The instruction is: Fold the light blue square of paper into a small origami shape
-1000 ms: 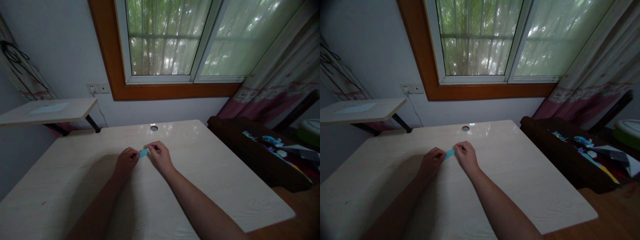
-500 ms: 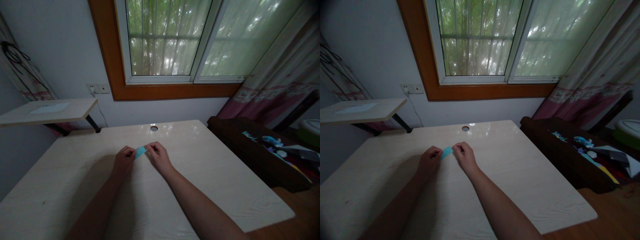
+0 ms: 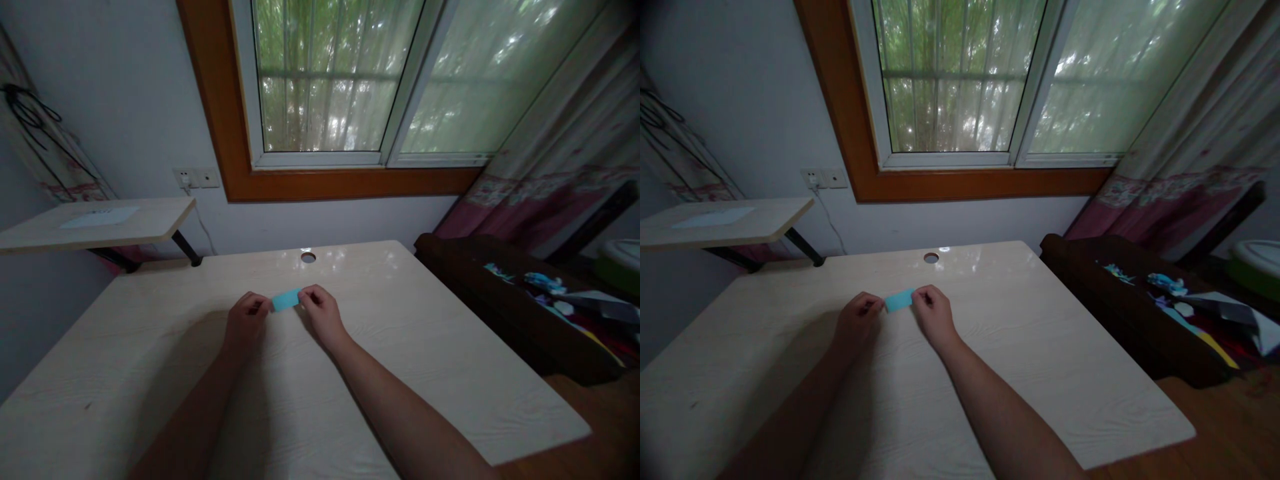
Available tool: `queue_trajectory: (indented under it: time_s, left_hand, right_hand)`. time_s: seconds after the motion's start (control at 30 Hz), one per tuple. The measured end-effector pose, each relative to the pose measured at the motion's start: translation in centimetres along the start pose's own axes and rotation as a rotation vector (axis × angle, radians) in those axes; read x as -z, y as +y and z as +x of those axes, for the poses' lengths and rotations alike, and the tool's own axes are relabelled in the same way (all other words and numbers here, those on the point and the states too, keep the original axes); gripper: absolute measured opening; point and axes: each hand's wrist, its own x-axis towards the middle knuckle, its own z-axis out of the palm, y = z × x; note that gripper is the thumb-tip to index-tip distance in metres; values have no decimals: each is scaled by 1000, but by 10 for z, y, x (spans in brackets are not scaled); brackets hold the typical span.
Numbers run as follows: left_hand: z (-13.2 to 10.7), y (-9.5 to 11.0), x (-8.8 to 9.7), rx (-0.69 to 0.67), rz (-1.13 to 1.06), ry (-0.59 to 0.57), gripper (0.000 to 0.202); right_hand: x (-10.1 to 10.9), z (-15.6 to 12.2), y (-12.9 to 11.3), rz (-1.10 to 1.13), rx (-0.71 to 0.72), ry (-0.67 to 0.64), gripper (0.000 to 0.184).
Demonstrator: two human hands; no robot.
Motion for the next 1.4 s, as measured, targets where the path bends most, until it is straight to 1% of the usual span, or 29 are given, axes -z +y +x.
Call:
queue_trajectory:
  time_s: [0.1, 0.2, 0.3, 0.37, 0.47, 0.57, 0.7, 0.87, 1.07, 1.2, 1.4]
  left_hand:
    - [1, -7, 1, 52, -24, 81, 21]
    - [2, -9, 1, 45, -45, 115, 19]
    - [1, -9, -3, -45, -55, 69, 21]
    - [0, -8, -8, -143, -26, 7, 31]
    - [-2, -10, -14, -260, 91, -69, 45]
    - [-3, -12, -15, -288, 168, -79, 43]
    - [-3, -10, -13, -298, 152, -78, 37]
    - [-3, -5, -11, -261, 98, -86, 35]
    - [-1, -6, -9, -137, -31, -51, 34]
    - [-1, -7, -9, -105, -91, -69, 33]
    - [0, -1, -7, -77, -115, -110, 31]
  right_hand:
    - [0, 2, 4, 84, -97, 63, 21]
    - [1, 3, 4, 108, -128, 47, 20]
    - [1, 2, 1, 113, -134, 11, 20]
    - [1, 1, -2, 124, -145, -2, 20]
    - [0, 0, -6, 141, -155, -22, 20]
    - [0, -1, -7, 158, -160, -41, 18]
    - [1, -1, -6, 165, -156, -43, 17]
    - [1, -1, -4, 171, -110, -48, 19]
    - [0, -3, -8, 130, -10, -146, 20]
    - [-1, -4, -8, 79, 58, -182, 18]
    - [0, -3, -7, 24, 73, -185, 18]
